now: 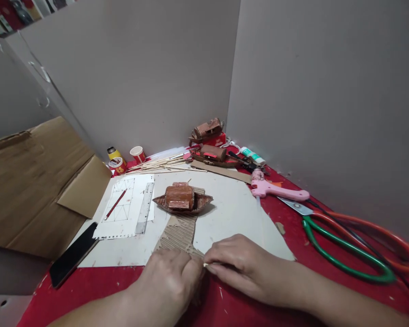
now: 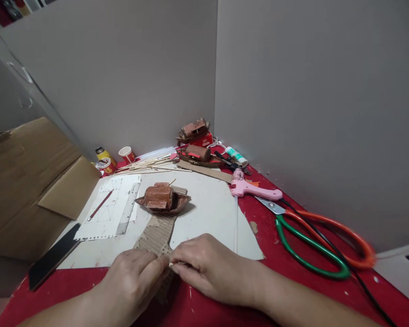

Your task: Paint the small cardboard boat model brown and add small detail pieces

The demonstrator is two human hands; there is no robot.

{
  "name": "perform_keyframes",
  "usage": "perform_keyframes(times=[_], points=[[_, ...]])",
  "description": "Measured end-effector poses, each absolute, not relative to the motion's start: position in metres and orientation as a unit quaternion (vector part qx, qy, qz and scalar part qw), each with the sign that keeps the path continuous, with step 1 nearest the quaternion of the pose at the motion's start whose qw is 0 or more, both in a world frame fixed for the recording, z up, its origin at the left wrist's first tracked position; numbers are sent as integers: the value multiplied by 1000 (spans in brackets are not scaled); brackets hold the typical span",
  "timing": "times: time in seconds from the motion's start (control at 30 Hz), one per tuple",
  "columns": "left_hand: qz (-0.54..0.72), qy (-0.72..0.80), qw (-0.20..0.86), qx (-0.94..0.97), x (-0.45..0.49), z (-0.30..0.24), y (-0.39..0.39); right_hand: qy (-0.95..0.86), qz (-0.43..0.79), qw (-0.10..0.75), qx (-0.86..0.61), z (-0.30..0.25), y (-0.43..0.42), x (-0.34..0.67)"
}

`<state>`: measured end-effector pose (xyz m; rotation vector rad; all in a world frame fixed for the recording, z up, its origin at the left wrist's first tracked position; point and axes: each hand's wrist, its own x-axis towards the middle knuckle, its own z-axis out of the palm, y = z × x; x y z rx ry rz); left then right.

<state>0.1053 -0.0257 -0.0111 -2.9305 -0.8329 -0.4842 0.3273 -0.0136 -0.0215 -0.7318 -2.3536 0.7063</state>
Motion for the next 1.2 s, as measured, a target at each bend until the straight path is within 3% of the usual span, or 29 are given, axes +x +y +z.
perform_keyframes(times=[0.17, 0.4, 0.53, 0.8, 1.2], points=[[-186, -298, -75, -933, 105, -9, -19, -873, 271, 301, -272, -24, -12, 328], [-117, -384, -580, -709, 108, 11, 3, -760, 392, 384, -348, -24, -5, 334], [-108, -369, -734, -559, 105, 7, 16, -621, 560, 398, -377, -22, 0, 338], [-110, -351, -798, -477, 104, -4, 24, -516, 668, 376, -384, -23, 8, 336], [-128, -365, -747, -540, 110, -10, 22, -612, 604, 326, -392, -28, 3, 338]])
